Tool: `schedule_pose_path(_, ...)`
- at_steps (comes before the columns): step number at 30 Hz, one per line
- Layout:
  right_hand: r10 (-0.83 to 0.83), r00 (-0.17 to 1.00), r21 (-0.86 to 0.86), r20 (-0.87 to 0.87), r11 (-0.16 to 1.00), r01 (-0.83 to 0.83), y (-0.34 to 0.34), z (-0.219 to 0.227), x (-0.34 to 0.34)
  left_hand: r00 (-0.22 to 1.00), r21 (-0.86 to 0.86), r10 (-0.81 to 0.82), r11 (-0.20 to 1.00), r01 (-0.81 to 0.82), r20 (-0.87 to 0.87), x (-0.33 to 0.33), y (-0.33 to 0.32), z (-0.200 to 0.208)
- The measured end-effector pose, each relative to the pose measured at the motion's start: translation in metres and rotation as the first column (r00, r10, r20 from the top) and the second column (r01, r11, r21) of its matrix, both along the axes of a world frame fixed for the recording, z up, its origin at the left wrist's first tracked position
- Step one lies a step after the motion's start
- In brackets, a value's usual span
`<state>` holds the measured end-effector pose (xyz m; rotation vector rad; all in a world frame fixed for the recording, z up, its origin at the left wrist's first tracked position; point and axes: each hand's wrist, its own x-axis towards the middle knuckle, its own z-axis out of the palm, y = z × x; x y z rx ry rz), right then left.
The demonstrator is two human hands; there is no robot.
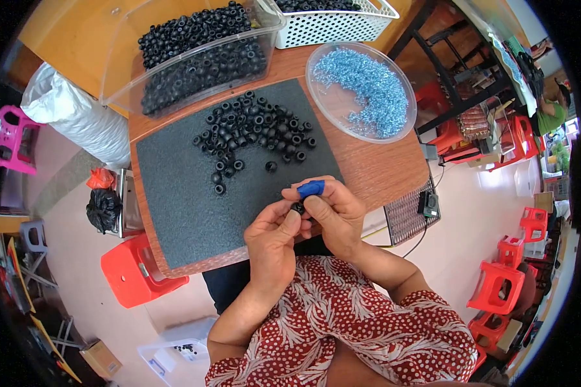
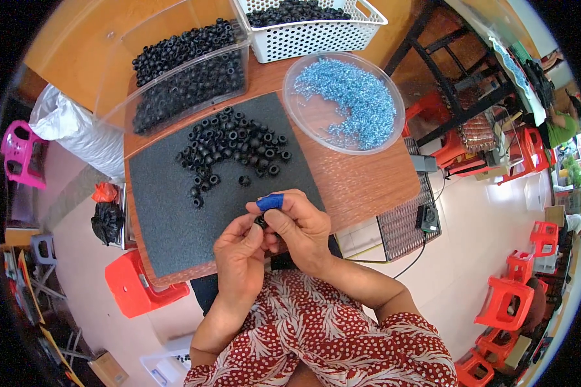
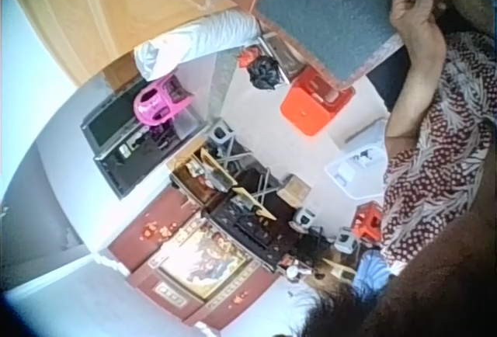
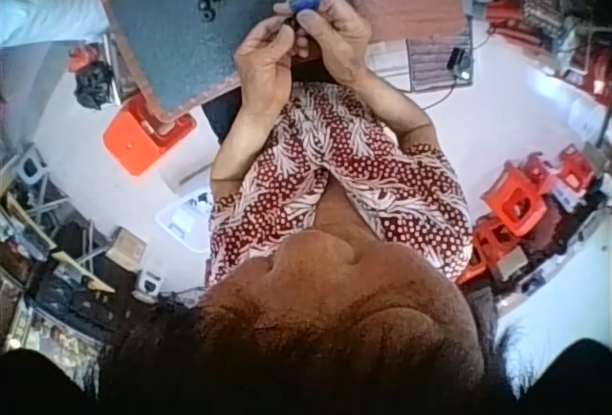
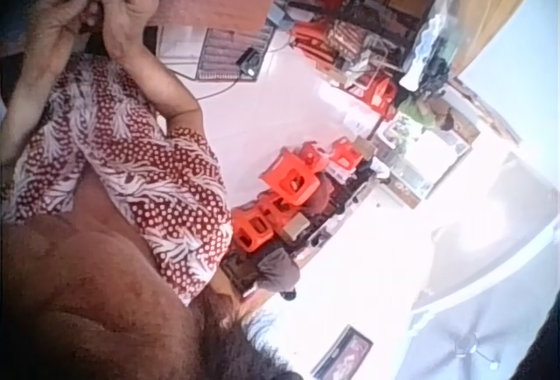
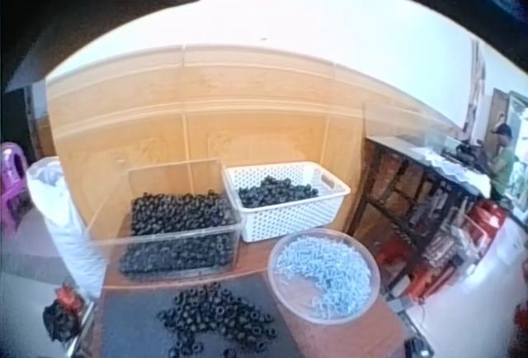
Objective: The person attaches small blue crystals to black plastic beads by picking the crystals from a dish and pressing them into the beads by hand.
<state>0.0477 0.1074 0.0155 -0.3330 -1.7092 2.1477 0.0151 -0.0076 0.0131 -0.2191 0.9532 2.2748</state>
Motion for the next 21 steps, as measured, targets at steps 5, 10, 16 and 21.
schedule_pose_path(5, 0.055, 0.996, 0.014, 0.076, 0.998, -0.056, 0.004, 0.001, 0.003, 0.999, 0.008, 0.001, 1.0, -0.001, -0.045, 0.0, -0.002, -0.002)
schedule_pose_path(10, 0.045, 0.999, 0.221, 0.006, 0.974, -0.045, 0.011, 0.0, 0.002, 1.0, 0.031, -0.013, 0.999, 0.014, -0.026, 0.001, -0.001, -0.001)
schedule_pose_path(16, 0.043, 0.996, 0.474, -0.084, 0.881, 0.002, 0.018, -0.004, 0.005, 0.998, 0.036, -0.043, 0.998, 0.045, -0.043, 0.0, -0.001, -0.004)
schedule_pose_path(21, 0.03, 0.986, 0.503, -0.164, 0.862, 0.058, 0.017, -0.002, 0.005, 0.996, 0.018, -0.05, 0.998, 0.052, -0.07, 0.002, -0.001, -0.004)
